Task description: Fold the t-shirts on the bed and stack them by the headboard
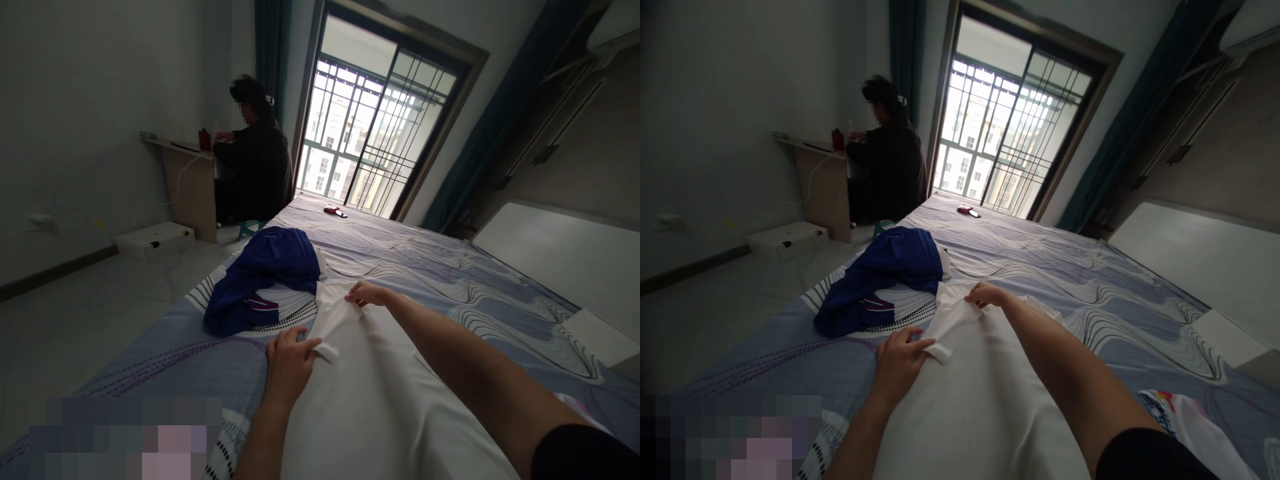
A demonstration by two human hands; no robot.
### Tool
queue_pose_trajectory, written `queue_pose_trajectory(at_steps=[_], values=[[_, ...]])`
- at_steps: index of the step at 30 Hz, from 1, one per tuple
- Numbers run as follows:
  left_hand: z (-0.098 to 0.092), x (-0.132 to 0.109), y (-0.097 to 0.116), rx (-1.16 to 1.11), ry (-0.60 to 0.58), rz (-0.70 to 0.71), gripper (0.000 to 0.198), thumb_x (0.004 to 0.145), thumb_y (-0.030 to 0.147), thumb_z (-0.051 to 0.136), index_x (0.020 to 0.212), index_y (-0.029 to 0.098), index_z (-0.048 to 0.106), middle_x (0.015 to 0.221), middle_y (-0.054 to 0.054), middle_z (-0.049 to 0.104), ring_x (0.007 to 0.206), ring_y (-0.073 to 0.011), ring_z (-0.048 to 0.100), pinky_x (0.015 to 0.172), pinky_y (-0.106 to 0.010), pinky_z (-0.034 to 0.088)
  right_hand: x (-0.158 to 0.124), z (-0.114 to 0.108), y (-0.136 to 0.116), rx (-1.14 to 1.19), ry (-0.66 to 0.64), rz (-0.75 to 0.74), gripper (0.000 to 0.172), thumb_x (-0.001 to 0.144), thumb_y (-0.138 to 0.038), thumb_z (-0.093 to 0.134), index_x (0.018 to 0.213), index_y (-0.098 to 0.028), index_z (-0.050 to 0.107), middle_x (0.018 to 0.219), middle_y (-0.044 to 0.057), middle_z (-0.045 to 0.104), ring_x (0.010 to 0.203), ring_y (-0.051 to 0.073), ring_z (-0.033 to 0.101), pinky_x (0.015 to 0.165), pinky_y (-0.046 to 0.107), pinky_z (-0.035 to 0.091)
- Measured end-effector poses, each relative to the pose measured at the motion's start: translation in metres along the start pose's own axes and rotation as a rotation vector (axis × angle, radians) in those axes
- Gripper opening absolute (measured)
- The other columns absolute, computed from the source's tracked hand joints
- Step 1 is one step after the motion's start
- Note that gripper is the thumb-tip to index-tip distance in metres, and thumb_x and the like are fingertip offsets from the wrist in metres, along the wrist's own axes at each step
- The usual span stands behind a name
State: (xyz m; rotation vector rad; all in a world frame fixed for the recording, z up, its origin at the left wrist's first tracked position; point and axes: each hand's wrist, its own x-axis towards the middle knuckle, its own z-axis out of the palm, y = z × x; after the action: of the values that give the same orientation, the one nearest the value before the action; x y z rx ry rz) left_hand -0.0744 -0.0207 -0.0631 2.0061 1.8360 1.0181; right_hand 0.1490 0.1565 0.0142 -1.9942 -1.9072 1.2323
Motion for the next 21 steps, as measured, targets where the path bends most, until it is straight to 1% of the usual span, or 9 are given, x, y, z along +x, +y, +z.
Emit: queue_pose_trajectory(at_steps=[3, 6, 7, 9, 12, 15, 17, 19, 21], values=[[0.001, 0.001, -0.001, -0.008, 0.030, -0.025, 0.033, 0.087, 0.022, 0.060, 0.110, 0.042, 0.073, 0.125, -0.003, 0.066, 0.110, -0.0259, 0.056, 0.094, -0.045, 0.040, -0.005, 0.005, 0.009, 0.085, 0.110, -0.082, 0.019, 0.090, -0.032, 0.063, 0.080, -0.015, 0.062, 0.071, 0.000, 0.064, 0.064, 0.009, 0.062, 0.064, 0.021, 0.055], [0.003, 0.001, 0.001, 0.025, 0.044, 0.039, 0.045, 0.084, 0.020, 0.064, 0.122, 0.044, 0.066, 0.137, -0.005, 0.060, 0.119, -0.0285, 0.053, 0.096, -0.047, 0.041, -0.001, 0.014, 0.014, 0.099, 0.209, -0.102, 0.020, 0.092, -0.033, 0.061, 0.082, -0.016, 0.061, 0.064, -0.001, 0.060, 0.054, 0.010, 0.058, 0.053, 0.023, 0.055], [0.004, 0.000, 0.001, 0.036, 0.038, 0.073, 0.047, 0.082, 0.019, 0.066, 0.121, 0.046, 0.066, 0.141, -0.005, 0.057, 0.122, -0.0299, 0.050, 0.097, -0.049, 0.041, 0.001, 0.017, 0.016, 0.089, 0.234, -0.101, 0.020, 0.091, -0.034, 0.062, 0.081, -0.016, 0.060, 0.061, -0.002, 0.058, 0.050, 0.010, 0.056, 0.048, 0.024, 0.054], [0.005, 0.000, 0.002, 0.040, 0.014, 0.120, 0.043, 0.079, 0.018, 0.070, 0.111, 0.047, 0.072, 0.143, -0.005, 0.054, 0.126, -0.0327, 0.047, 0.097, -0.052, 0.040, 0.005, 0.023, 0.018, 0.054, 0.265, -0.098, 0.021, 0.088, -0.035, 0.065, 0.079, -0.016, 0.061, 0.056, -0.003, 0.055, 0.043, 0.010, 0.052, 0.042, 0.024, 0.051], [0.004, 0.000, 0.002, 0.001, 0.044, 0.129, 0.033, 0.079, 0.017, 0.069, 0.097, 0.044, 0.077, 0.139, -0.003, 0.057, 0.125, -0.0327, 0.048, 0.097, -0.051, 0.041, 0.011, 0.024, 0.019, -0.017, 0.273, -0.089, 0.023, 0.084, -0.037, 0.070, 0.077, -0.017, 0.064, 0.050, -0.004, 0.052, 0.037, 0.009, 0.048, 0.037, 0.023, 0.047], [0.001, 0.001, 0.002, -0.045, 0.118, 0.177, 0.030, 0.082, 0.018, 0.065, 0.096, 0.042, 0.077, 0.133, -0.001, 0.061, 0.123, -0.0286, 0.049, 0.099, -0.048, 0.041, 0.013, 0.017, 0.020, -0.100, 0.252, -0.057, 0.024, 0.079, -0.038, 0.075, 0.074, -0.017, 0.066, 0.046, -0.004, 0.050, 0.037, 0.010, 0.048, 0.038, 0.023, 0.045], [0.001, 0.001, 0.003, -0.039, 0.126, 0.192, 0.027, 0.082, 0.020, 0.065, 0.098, 0.039, 0.077, 0.131, -0.002, 0.062, 0.123, -0.0281, 0.049, 0.100, -0.047, 0.039, 0.013, 0.012, 0.021, -0.166, 0.243, -0.029, 0.025, 0.072, -0.037, 0.080, 0.067, -0.017, 0.067, 0.044, -0.004, 0.050, 0.040, 0.011, 0.050, 0.041, 0.023, 0.044], [0.000, 0.000, 0.005, -0.004, 0.104, 0.149, 0.036, 0.079, 0.019, 0.066, 0.109, 0.036, 0.073, 0.126, -0.006, 0.063, 0.119, -0.0281, 0.051, 0.098, -0.046, 0.039, 0.013, 0.009, 0.021, -0.226, 0.256, -0.024, 0.028, 0.066, -0.037, 0.084, 0.059, -0.017, 0.065, 0.045, -0.002, 0.053, 0.047, 0.013, 0.055, 0.046, 0.021, 0.043], [0.001, -0.001, 0.007, 0.027, 0.058, 0.104, 0.048, 0.077, 0.014, 0.065, 0.121, 0.034, 0.068, 0.115, -0.007, 0.065, 0.111, -0.0262, 0.054, 0.097, -0.046, 0.038, 0.014, 0.011, 0.018, -0.261, 0.289, -0.055, 0.031, 0.068, -0.041, 0.082, 0.058, -0.017, 0.065, 0.050, 0.000, 0.058, 0.057, 0.013, 0.059, 0.053, 0.020, 0.041]])
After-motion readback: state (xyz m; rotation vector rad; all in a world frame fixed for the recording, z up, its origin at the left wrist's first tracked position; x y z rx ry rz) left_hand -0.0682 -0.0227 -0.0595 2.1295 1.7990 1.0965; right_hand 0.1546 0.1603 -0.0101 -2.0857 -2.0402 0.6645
